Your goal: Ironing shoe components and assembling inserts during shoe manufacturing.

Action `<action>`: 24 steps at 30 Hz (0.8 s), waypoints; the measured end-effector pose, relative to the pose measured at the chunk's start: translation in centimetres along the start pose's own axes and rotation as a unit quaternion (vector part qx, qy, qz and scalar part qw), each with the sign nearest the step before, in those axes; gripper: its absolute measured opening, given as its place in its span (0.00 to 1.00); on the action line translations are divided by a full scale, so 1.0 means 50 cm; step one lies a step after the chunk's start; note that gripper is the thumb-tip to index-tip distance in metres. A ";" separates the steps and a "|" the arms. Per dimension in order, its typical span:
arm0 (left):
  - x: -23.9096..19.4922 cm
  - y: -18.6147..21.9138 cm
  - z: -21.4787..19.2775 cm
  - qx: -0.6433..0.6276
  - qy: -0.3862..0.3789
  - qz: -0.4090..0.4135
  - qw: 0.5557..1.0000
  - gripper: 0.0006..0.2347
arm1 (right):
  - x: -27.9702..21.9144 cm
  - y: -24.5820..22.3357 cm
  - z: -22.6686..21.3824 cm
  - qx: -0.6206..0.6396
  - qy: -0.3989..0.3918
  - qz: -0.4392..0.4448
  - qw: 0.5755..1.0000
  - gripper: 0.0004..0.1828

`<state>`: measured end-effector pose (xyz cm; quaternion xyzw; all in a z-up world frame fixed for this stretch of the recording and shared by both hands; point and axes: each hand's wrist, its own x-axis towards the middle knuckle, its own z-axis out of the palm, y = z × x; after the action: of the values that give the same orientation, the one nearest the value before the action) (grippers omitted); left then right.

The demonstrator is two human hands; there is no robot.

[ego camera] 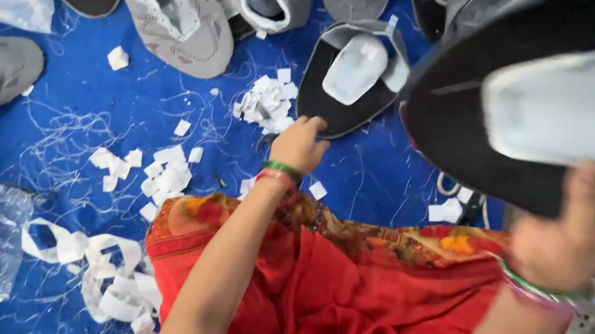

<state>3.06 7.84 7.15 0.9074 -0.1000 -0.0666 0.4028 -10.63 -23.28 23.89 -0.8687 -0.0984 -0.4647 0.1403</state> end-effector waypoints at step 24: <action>0.262 0.404 -0.441 0.052 0.010 0.120 0.991 0.08 | -0.320 0.170 -0.103 0.666 0.154 0.442 0.581 0.37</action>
<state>17.63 7.34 36.38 0.9092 -0.2073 -0.0040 0.3610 -20.85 -33.66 11.95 -0.3827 0.0393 -0.2761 0.8808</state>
